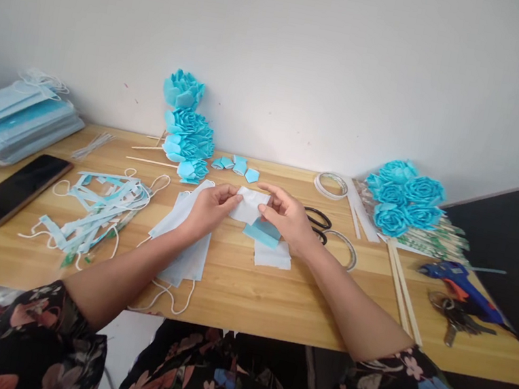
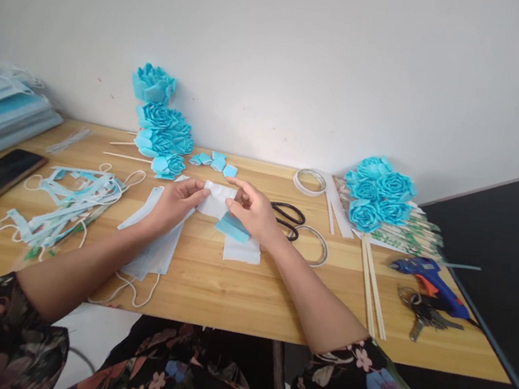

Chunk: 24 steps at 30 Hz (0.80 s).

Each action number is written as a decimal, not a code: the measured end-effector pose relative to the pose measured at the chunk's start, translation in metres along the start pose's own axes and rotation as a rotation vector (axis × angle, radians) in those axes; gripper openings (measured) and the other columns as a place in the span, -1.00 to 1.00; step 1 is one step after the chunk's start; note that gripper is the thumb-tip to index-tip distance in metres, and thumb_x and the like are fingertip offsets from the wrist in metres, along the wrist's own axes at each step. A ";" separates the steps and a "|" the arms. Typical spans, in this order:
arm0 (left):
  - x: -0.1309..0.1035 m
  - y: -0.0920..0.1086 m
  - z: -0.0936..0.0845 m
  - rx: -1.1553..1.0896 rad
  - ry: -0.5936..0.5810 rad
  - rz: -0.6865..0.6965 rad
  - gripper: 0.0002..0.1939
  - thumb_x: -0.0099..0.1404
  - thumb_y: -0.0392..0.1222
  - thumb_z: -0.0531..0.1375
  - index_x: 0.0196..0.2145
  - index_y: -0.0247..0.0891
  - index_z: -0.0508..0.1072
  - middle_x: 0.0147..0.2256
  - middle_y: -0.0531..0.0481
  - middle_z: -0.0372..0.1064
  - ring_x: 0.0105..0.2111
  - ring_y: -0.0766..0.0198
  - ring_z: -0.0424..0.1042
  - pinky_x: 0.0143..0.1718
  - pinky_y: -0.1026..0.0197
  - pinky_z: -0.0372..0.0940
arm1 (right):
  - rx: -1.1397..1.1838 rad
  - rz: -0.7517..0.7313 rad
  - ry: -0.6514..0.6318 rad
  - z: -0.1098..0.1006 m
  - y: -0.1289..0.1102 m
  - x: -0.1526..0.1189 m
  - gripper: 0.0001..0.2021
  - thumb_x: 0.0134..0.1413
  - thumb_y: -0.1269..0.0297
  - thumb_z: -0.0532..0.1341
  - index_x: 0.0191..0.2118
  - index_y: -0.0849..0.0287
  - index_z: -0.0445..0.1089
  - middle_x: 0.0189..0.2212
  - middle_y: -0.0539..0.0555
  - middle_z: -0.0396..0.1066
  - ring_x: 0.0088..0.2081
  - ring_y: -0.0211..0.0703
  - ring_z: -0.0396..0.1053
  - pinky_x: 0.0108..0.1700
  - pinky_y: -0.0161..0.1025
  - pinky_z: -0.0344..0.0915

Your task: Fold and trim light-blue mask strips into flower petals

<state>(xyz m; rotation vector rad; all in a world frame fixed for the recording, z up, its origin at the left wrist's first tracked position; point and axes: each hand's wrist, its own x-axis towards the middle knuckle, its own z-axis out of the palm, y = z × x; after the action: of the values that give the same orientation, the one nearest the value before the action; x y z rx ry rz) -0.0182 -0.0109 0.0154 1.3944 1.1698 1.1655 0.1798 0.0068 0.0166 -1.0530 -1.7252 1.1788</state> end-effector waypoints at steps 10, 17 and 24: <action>-0.005 0.000 0.007 -0.547 -0.237 -0.179 -0.50 0.09 0.09 0.38 -0.15 -0.30 0.44 -0.29 -0.07 0.47 -0.29 0.22 0.49 -0.24 0.16 0.38 | 0.142 0.002 0.086 0.010 -0.007 -0.005 -0.50 0.09 0.16 0.25 0.17 0.05 0.28 -0.30 0.03 0.44 -0.34 -0.16 0.42 -0.18 -0.12 0.47; 0.001 -0.006 0.004 -0.517 -0.086 -0.187 -0.56 0.01 -0.03 0.44 -0.29 -0.34 0.39 -0.36 -0.03 0.47 -0.42 0.29 0.47 -0.36 0.21 0.37 | 0.116 -0.048 0.025 0.007 -0.010 -0.008 -0.52 0.12 0.17 0.24 0.16 0.07 0.28 -0.35 0.02 0.45 -0.33 -0.16 0.43 -0.19 -0.15 0.44; 0.001 -0.004 0.003 -0.466 -0.098 -0.192 -0.53 0.02 -0.01 0.43 -0.26 -0.34 0.35 -0.49 0.02 0.46 -0.56 0.33 0.44 -0.48 0.28 0.29 | 0.051 -0.149 -0.063 -0.012 -0.010 -0.008 -0.63 0.23 0.24 0.15 0.14 0.07 0.32 -0.22 0.06 0.54 -0.22 -0.17 0.49 -0.10 -0.16 0.42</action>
<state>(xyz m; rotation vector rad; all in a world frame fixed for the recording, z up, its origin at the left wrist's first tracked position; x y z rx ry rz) -0.0158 -0.0099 0.0117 0.9512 0.8694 1.1293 0.1913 0.0004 0.0279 -0.8501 -1.7800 1.1659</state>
